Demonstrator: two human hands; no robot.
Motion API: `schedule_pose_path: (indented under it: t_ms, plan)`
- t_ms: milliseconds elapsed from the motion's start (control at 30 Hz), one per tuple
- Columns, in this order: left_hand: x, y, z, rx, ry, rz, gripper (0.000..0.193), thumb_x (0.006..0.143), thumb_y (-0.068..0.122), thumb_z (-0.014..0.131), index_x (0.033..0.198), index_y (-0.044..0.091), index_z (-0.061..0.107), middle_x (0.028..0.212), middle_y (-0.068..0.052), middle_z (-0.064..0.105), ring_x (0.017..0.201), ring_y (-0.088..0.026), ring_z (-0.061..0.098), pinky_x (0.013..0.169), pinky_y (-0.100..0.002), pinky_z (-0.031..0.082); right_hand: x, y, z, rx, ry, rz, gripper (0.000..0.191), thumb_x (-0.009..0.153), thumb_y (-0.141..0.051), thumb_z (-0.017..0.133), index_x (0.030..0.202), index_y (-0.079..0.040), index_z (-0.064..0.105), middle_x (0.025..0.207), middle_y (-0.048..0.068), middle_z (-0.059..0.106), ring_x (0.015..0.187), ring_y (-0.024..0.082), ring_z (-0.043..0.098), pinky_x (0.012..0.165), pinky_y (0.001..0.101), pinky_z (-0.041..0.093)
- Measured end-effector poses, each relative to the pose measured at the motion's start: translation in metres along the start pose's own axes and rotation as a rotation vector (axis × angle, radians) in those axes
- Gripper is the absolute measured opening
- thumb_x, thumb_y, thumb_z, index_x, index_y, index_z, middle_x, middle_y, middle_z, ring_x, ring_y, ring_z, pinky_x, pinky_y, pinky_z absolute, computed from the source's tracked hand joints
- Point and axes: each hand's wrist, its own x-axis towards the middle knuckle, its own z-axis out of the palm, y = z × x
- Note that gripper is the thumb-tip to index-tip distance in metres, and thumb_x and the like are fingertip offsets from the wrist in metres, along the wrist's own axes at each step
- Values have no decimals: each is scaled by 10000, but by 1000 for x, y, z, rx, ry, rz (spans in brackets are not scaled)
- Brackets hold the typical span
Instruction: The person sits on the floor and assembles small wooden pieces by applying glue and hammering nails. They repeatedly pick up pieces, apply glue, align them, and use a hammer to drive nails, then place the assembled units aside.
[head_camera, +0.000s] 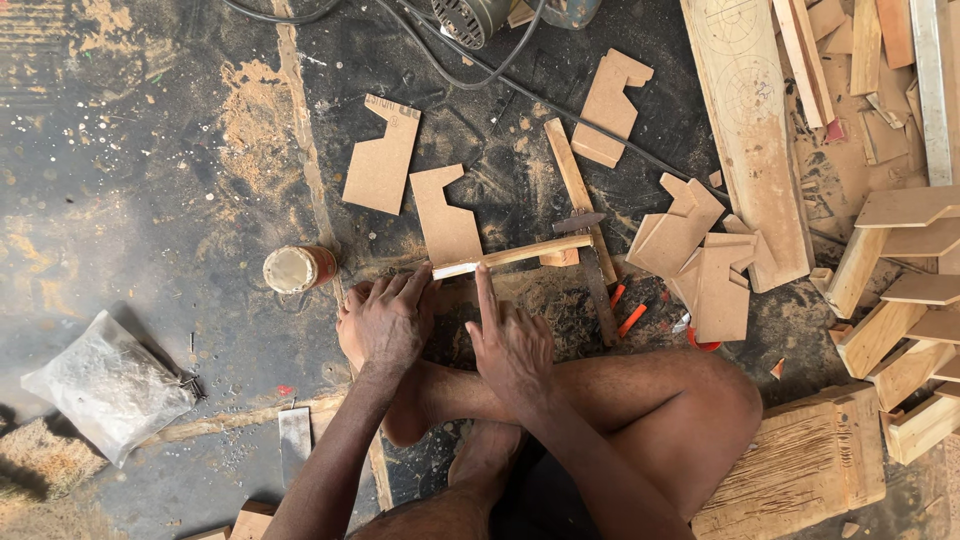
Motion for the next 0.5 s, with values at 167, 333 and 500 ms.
schedule_pose_path:
  t_ms: [167, 333, 500]
  plan:
    - [-2, -2, 2, 8, -34, -18, 331, 971, 326, 670, 1270, 195, 724, 1085, -12, 769, 1052, -207, 693, 920, -464, 426, 9, -8, 3, 61, -184, 49, 1001, 945, -303, 747, 1638, -107, 52, 895, 174, 726, 648, 266, 706, 600, 417, 614]
    - [-1, -2, 2, -33, -73, -31, 403, 895, 262, 696, 1293, 203, 713, 1124, -8, 761, 1118, -222, 675, 986, -464, 419, 9, -19, 10, 120, -92, -84, 1015, 902, -237, 785, 1641, -135, 96, 876, 180, 721, 662, 272, 711, 562, 416, 606]
    - [2, 4, -1, -19, -130, -68, 350, 918, 292, 700, 1260, 218, 714, 1097, -8, 762, 1133, -227, 673, 981, -488, 396, 6, -10, 10, 80, -33, -120, 964, 903, -211, 765, 1641, -154, 148, 848, 180, 719, 685, 275, 718, 615, 436, 608]
